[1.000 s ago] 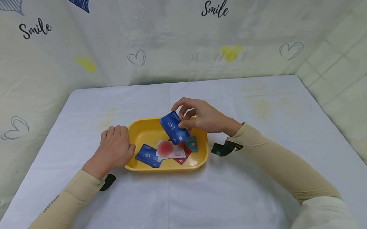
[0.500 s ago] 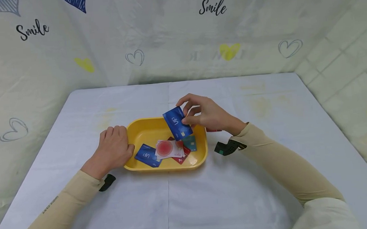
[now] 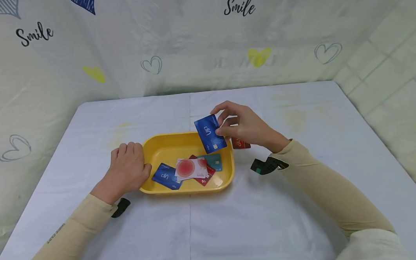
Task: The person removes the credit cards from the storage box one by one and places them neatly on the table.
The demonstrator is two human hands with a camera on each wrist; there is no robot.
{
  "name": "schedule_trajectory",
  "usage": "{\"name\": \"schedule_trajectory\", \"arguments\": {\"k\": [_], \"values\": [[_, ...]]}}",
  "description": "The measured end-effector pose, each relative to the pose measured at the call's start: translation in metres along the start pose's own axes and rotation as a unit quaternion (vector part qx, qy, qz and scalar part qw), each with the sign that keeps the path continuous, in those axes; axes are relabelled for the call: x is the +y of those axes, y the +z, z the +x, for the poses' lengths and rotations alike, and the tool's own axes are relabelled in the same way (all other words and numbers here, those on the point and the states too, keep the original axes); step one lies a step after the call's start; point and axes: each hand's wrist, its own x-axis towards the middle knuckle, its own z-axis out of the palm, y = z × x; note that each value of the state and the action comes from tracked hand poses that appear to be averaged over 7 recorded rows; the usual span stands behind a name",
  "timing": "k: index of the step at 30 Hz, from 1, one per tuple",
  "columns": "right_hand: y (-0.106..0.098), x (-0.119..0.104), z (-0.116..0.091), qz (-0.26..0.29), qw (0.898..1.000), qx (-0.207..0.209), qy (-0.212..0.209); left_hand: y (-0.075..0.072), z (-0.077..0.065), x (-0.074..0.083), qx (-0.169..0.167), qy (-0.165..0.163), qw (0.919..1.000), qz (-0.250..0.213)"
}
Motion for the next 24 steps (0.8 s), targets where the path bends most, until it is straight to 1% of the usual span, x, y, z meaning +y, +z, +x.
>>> {"name": "schedule_trajectory", "arguments": {"k": [8, 24], "values": [[-0.007, 0.005, -0.005, 0.008, 0.999, 0.029, 0.016, 0.000, 0.000, 0.000, -0.002, -0.006, 1.0000, 0.006], [-0.019, 0.018, -0.016, 0.017, 0.997, 0.059, 0.042, -0.001, 0.000, 0.002, -0.004, -0.001, 1.0000, 0.008]]}}
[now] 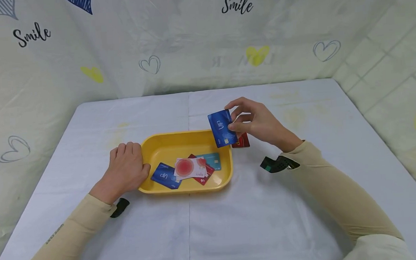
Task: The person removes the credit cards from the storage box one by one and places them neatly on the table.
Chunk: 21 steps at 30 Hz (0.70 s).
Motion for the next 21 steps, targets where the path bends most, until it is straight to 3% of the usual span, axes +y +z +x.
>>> {"name": "schedule_trajectory", "arguments": {"k": [21], "values": [[-0.019, 0.011, -0.014, 0.000, 0.999, 0.042, 0.024, -0.001, 0.000, 0.001, -0.005, 0.000, 1.0000, 0.004]]}}
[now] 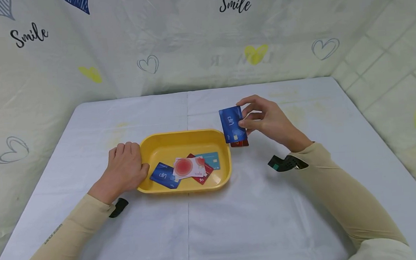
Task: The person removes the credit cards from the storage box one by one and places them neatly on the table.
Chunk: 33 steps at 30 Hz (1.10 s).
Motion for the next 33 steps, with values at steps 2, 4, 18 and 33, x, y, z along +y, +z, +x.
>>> {"name": "schedule_trajectory", "arguments": {"k": [2, 4, 18, 33], "values": [[-0.001, 0.000, -0.001, 0.003, 1.000, 0.003, 0.002, 0.000, 0.000, 0.000, 0.001, 0.001, 1.0000, 0.001], [-0.003, 0.001, -0.002, 0.005, 1.000, 0.004, 0.004, 0.000, 0.000, 0.000, 0.002, 0.001, 1.0000, 0.001], [-0.011, 0.015, -0.007, 0.019, 0.999, 0.014, 0.022, 0.000, 0.000, 0.000, 0.005, 0.003, 1.0000, 0.001], [-0.022, 0.032, -0.006, 0.016, 0.999, 0.024, 0.036, 0.001, 0.000, 0.000, 0.007, 0.005, 1.0000, -0.004]]}}
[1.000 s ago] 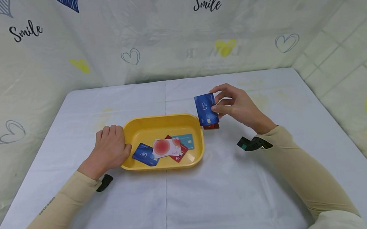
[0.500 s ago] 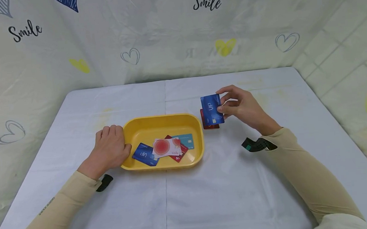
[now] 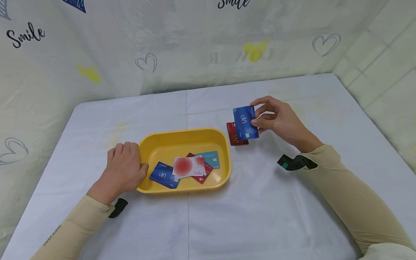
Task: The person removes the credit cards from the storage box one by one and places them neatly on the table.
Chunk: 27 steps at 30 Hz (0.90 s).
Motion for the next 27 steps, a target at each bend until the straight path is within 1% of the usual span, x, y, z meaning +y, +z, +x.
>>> {"name": "schedule_trajectory", "arguments": {"k": [4, 11, 27], "values": [[-0.003, 0.004, 0.003, -0.009, 1.000, 0.002, 0.010, 0.000, 0.000, 0.000, 0.001, 0.001, 1.0000, -0.001], [-0.005, 0.012, 0.007, -0.001, 1.000, 0.004, 0.022, 0.001, 0.000, -0.001, 0.008, 0.005, 1.0000, -0.003], [-0.009, 0.029, 0.013, -0.018, 0.999, -0.009, 0.040, 0.000, 0.001, -0.001, 0.011, 0.006, 0.9999, -0.005]]}}
